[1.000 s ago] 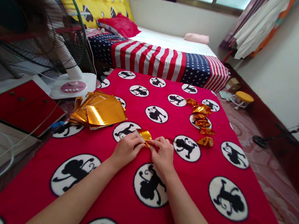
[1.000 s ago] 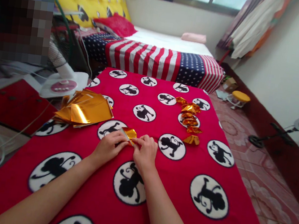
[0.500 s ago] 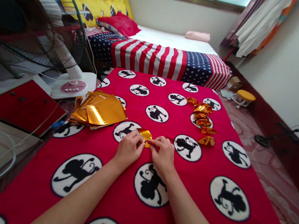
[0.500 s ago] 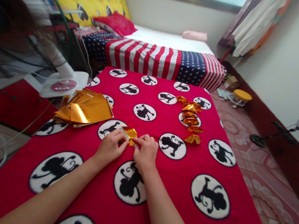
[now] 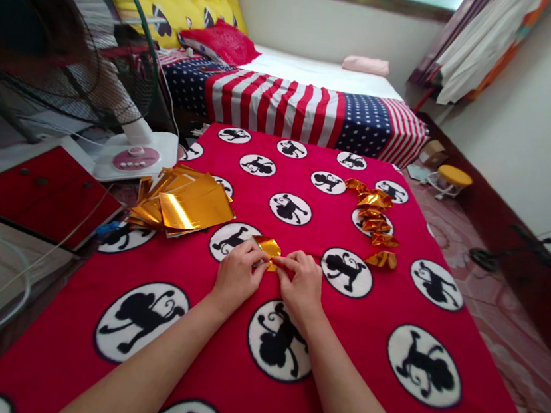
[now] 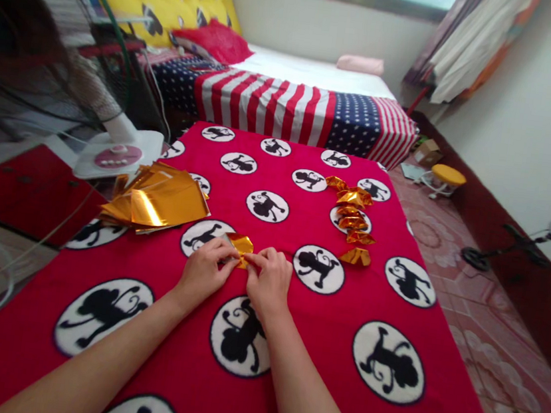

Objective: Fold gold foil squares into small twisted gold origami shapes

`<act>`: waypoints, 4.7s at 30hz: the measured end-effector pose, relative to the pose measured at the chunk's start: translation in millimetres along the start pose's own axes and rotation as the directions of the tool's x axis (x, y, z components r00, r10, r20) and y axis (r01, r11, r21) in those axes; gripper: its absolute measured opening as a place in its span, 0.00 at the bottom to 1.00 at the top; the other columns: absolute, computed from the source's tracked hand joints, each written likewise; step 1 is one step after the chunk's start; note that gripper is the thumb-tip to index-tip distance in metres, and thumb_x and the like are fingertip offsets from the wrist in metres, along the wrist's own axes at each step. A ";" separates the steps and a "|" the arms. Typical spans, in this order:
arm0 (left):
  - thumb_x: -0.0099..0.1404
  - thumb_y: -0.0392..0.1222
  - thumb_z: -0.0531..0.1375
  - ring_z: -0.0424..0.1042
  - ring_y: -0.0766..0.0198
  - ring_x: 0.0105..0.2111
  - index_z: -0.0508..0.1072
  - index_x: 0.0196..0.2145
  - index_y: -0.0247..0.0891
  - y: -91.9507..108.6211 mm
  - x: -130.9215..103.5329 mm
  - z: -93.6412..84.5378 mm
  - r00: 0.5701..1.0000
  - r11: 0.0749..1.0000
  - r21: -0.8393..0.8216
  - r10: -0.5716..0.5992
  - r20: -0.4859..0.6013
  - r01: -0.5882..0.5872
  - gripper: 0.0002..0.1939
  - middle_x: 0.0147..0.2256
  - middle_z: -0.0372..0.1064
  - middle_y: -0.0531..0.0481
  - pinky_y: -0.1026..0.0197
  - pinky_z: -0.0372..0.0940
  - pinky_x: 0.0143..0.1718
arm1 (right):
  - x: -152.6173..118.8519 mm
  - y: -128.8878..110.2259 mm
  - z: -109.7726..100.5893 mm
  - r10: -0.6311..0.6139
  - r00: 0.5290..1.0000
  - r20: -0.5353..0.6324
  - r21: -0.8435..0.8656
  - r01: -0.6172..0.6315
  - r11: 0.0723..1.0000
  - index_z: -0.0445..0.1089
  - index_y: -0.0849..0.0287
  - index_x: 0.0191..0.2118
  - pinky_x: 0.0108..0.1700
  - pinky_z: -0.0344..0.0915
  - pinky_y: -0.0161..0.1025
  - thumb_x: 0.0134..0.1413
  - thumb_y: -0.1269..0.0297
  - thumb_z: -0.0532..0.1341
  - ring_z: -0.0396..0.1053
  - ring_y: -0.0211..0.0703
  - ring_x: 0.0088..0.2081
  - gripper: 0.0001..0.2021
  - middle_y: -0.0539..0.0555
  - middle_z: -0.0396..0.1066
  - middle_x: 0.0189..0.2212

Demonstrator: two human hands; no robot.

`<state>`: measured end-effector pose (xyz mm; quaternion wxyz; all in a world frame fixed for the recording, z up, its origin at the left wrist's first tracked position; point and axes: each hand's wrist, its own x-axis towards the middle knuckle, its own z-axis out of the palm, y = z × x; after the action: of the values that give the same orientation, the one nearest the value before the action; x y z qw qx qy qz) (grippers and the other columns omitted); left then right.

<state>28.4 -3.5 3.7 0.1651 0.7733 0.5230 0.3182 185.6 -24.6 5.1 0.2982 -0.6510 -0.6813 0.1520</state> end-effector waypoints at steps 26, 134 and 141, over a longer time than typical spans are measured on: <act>0.63 0.34 0.59 0.68 0.60 0.36 0.79 0.35 0.39 -3.3 -0.1 2.3 0.999 0.998 0.045 0.043 0.002 -0.043 0.07 0.32 0.69 0.48 0.58 0.64 0.38 | -0.5 -5.2 -1.5 0.022 1.000 -0.020 -0.013 -0.022 1.000 0.79 0.49 0.40 0.42 0.55 0.41 0.56 0.60 0.64 0.64 0.44 0.38 0.07 0.51 0.71 0.34; 0.58 0.29 0.60 0.73 0.60 0.42 0.81 0.35 0.43 -29.9 -1.5 -18.6 0.987 0.983 -0.133 0.141 0.083 -0.129 0.12 0.40 0.75 0.49 0.56 0.67 0.45 | 1.0 24.2 -16.0 -0.377 0.926 0.010 0.020 0.377 0.926 0.78 0.54 0.41 0.50 0.62 0.48 0.56 0.71 0.62 0.63 0.50 0.50 0.10 0.56 0.69 0.48; 0.58 0.31 0.62 0.73 0.60 0.42 0.80 0.35 0.43 -28.0 -1.5 -21.0 0.986 0.983 -0.124 0.148 0.074 -0.138 0.11 0.40 0.76 0.50 0.56 0.67 0.45 | -1.8 24.8 -14.5 -0.438 0.898 0.039 0.015 0.438 0.899 0.75 0.54 0.46 0.49 0.63 0.48 0.62 0.70 0.57 0.67 0.48 0.48 0.11 0.55 0.75 0.46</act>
<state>-5.7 4.7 2.4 0.2088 0.8103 0.4391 0.3271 214.1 -26.3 1.2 0.3124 -0.4770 -0.8158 0.0967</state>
